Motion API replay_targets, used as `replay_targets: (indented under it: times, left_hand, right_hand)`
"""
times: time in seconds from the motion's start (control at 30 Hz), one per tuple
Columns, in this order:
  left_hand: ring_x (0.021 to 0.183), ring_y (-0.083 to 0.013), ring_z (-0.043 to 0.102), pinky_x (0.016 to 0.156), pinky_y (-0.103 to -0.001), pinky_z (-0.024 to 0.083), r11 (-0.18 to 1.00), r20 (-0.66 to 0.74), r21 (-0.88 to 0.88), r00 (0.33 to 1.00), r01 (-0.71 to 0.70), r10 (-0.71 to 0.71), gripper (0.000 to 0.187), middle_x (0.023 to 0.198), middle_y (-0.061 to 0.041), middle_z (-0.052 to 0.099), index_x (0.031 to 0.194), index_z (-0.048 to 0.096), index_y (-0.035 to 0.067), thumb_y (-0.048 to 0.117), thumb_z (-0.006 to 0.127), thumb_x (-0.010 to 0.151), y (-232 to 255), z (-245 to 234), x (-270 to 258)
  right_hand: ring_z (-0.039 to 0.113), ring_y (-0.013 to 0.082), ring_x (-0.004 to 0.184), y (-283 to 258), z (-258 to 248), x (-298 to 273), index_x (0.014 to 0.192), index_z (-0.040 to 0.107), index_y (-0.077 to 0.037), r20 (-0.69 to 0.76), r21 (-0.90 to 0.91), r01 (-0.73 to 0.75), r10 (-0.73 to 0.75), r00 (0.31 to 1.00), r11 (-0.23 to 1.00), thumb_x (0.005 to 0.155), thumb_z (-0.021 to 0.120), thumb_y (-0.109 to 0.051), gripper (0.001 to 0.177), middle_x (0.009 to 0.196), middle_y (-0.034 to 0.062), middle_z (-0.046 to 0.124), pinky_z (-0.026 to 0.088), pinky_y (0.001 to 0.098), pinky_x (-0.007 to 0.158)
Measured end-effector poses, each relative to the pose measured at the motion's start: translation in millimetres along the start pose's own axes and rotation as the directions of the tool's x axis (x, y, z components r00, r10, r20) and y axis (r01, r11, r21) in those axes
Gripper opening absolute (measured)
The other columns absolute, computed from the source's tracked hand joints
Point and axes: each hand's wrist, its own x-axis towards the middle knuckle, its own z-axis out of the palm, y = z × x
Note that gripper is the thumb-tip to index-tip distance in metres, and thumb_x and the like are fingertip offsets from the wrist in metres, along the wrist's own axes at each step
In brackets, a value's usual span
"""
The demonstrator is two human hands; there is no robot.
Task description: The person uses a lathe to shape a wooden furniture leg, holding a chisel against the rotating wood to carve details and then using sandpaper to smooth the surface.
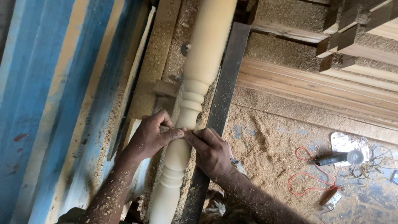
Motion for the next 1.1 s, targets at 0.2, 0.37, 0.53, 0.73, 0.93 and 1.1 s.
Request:
replay_targets:
  times: [0.2,0.37,0.53,0.73,0.93,1.1]
  left_hand:
    - [0.067,-0.0111,0.059,0.058,-0.032,0.05,0.998,0.016,-0.022,0.998,0.057,-0.057,0.044,0.072,-0.006,0.065,0.082,0.057,0.006,0.04,0.085,0.079,-4,2,4]
    - [0.08,-0.007,0.071,0.064,-0.029,0.056,0.978,0.031,-0.205,0.999,0.024,-0.018,0.045,0.081,-0.001,0.072,0.083,0.055,0.008,0.043,0.082,0.084,-7,3,6]
    - [0.072,-0.0119,0.056,0.063,-0.031,0.049,0.997,-0.01,-0.072,0.999,0.036,-0.037,0.044,0.077,-0.005,0.061,0.084,0.055,0.008,0.04,0.084,0.081,-10,6,-8]
    - [0.073,-0.0115,0.057,0.063,-0.03,0.05,0.995,0.005,-0.088,0.999,0.04,-0.04,0.045,0.078,-0.003,0.06,0.085,0.055,0.009,0.044,0.082,0.082,-13,7,-21]
    - [0.072,-0.0127,0.056,0.062,-0.031,0.048,0.996,-0.004,-0.049,0.997,0.072,-0.072,0.047,0.076,-0.004,0.06,0.085,0.056,0.008,0.047,0.082,0.08,-18,10,-30]
    - [0.074,-0.0114,0.058,0.065,-0.03,0.05,0.997,-0.027,-0.075,1.0,0.009,-0.011,0.046,0.078,-0.004,0.063,0.087,0.057,0.008,0.047,0.082,0.082,-18,12,-39]
  right_hand:
    - [0.067,0.0211,0.087,1,0,2,0.125,0.075,-0.011,0.021,-0.009,-0.02,0.02,1.0,1.0,0.077,0.072,0.007,0.051,0.1,0.0049,0.066,0.06,0.0318,0.069]
    - [0.067,0.0203,0.092,3,2,3,0.127,0.073,-0.012,0.006,-0.001,-0.014,0.014,1.0,1.0,0.08,0.071,0.008,0.051,0.1,0.0041,0.064,0.061,0.0309,0.075]
    - [0.064,0.0205,0.085,-4,0,-3,0.127,0.074,-0.011,0.035,-0.013,0.003,-0.003,0.999,1.0,0.078,0.074,0.006,0.052,0.096,0.0047,0.063,0.059,0.0317,0.069]
    - [0.065,0.0218,0.088,-12,1,-10,0.128,0.072,-0.011,0.031,-0.002,0.02,-0.02,0.999,1.0,0.075,0.071,0.008,0.056,0.098,0.0052,0.061,0.06,0.0328,0.072]
    - [0.063,0.0222,0.085,-16,4,-15,0.128,0.072,-0.011,0.033,-0.016,0.027,-0.026,0.999,1.0,0.075,0.072,0.006,0.055,0.099,0.0049,0.061,0.058,0.0338,0.069]
    - [0.062,0.0209,0.084,-21,4,-21,0.129,0.071,-0.01,0.017,-0.02,0.057,-0.057,0.998,0.998,0.075,0.073,0.005,0.055,0.1,0.0047,0.061,0.057,0.0335,0.068]
